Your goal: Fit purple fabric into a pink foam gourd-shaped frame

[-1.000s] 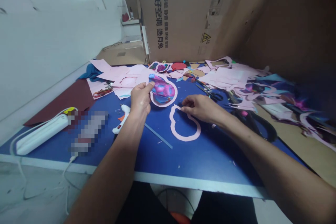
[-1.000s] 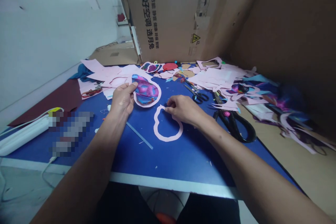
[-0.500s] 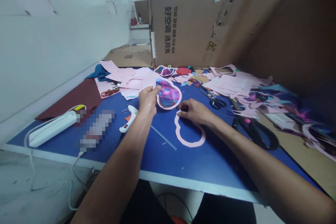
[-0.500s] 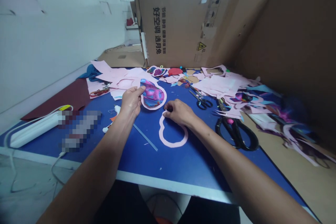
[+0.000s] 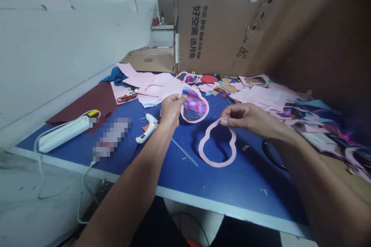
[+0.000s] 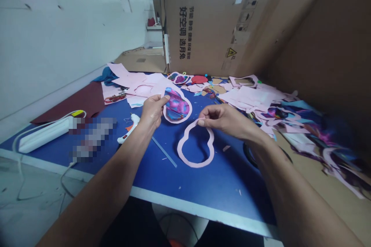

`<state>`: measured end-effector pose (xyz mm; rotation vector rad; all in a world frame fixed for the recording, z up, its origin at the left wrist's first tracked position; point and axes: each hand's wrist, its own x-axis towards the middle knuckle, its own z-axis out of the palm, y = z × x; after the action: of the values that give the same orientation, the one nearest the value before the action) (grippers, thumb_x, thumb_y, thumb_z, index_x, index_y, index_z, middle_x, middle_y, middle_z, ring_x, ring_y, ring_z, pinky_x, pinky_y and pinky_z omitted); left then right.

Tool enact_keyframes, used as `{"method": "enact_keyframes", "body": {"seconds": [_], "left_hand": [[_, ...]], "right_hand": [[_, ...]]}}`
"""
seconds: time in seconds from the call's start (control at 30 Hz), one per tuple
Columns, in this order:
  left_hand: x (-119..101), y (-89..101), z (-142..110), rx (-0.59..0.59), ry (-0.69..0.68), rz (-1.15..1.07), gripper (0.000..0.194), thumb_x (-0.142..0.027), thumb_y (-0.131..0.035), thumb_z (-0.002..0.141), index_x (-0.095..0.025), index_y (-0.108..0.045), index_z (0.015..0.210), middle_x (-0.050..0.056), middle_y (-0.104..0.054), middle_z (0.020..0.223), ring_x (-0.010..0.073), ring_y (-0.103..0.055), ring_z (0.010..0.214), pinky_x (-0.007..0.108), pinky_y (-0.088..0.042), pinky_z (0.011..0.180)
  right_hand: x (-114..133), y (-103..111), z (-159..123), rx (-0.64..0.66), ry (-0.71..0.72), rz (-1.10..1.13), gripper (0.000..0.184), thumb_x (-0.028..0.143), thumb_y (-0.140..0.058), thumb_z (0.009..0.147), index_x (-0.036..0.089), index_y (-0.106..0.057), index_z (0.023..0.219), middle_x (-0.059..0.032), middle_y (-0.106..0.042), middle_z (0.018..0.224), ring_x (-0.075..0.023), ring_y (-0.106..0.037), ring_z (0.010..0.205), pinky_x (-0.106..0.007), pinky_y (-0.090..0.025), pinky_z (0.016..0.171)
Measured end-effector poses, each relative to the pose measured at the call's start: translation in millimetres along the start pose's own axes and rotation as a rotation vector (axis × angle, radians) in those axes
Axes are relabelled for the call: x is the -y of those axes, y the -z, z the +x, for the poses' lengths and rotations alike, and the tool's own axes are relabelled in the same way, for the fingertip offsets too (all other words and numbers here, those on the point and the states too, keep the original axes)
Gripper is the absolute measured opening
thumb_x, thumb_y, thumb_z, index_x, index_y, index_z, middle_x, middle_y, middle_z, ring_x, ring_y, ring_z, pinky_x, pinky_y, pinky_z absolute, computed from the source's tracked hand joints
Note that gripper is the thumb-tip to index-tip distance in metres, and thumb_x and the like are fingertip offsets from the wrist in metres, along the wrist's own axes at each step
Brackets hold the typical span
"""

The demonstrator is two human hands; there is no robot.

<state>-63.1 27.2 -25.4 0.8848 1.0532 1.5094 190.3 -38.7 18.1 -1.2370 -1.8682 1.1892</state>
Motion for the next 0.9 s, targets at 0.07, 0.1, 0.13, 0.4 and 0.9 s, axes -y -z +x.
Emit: {"method": "enact_keyframes", "body": {"seconds": [0.07,0.1,0.13,0.4,0.9], "left_hand": [[2.6,-2.2,-2.0,0.052,-0.029,0.025,0.029,-0.027,-0.091,0.074,-0.019,-0.065,0.063,-0.003,-0.06,0.061,0.0092,-0.048,0.054,0.023,-0.038,0.057],[3.8,-3.4,-3.0,0.075,-0.044,0.048,0.03,-0.027,-0.09,0.075,-0.019,-0.065,0.063,-0.004,-0.059,0.06,0.0091,-0.047,0.054,0.023,-0.037,0.056],[4.8,-4.6,-4.0,0.092,-0.051,0.078,0.03,-0.028,-0.09,0.075,-0.018,-0.064,0.062,-0.004,-0.058,0.059,0.0088,-0.046,0.054,0.023,-0.035,0.056],[11.5,-13.6,-19.6,0.244,-0.034,0.21,0.027,-0.035,-0.089,0.073,-0.018,-0.068,0.069,-0.002,-0.061,0.063,0.0103,-0.049,0.057,0.024,-0.036,0.058],[10.0,-35.2,-50.5,0.462,0.161,0.333,0.035,-0.04,-0.096,0.066,-0.017,-0.07,0.067,-0.002,-0.063,0.061,0.0091,-0.047,0.05,0.024,-0.034,0.051]], "right_hand": [[8.0,6.1,-4.7,-0.023,0.023,-0.009,0.056,0.074,-0.093,0.072,0.021,-0.079,0.08,-0.0022,-0.068,0.07,-0.0152,-0.057,0.062,-0.028,-0.046,0.058],[11.7,8.7,-7.1,-0.02,0.03,-0.014,0.055,0.074,-0.093,0.073,0.021,-0.08,0.08,-0.0026,-0.069,0.07,-0.0157,-0.058,0.061,-0.029,-0.047,0.059],[15.2,11.1,-9.7,-0.009,0.034,-0.019,0.055,0.074,-0.093,0.074,0.021,-0.08,0.08,-0.0029,-0.069,0.07,-0.0161,-0.059,0.061,-0.03,-0.049,0.059],[31.2,20.8,-23.1,0.017,0.156,-0.076,0.042,0.065,-0.089,0.087,0.024,-0.089,0.097,-0.0054,-0.078,0.082,-0.0194,-0.067,0.072,-0.033,-0.055,0.068],[8.3,12.6,-1.8,-0.15,0.128,0.016,0.046,0.064,-0.093,0.079,0.02,-0.079,0.081,-0.0044,-0.073,0.076,-0.0184,-0.063,0.069,-0.033,-0.049,0.066]]}}
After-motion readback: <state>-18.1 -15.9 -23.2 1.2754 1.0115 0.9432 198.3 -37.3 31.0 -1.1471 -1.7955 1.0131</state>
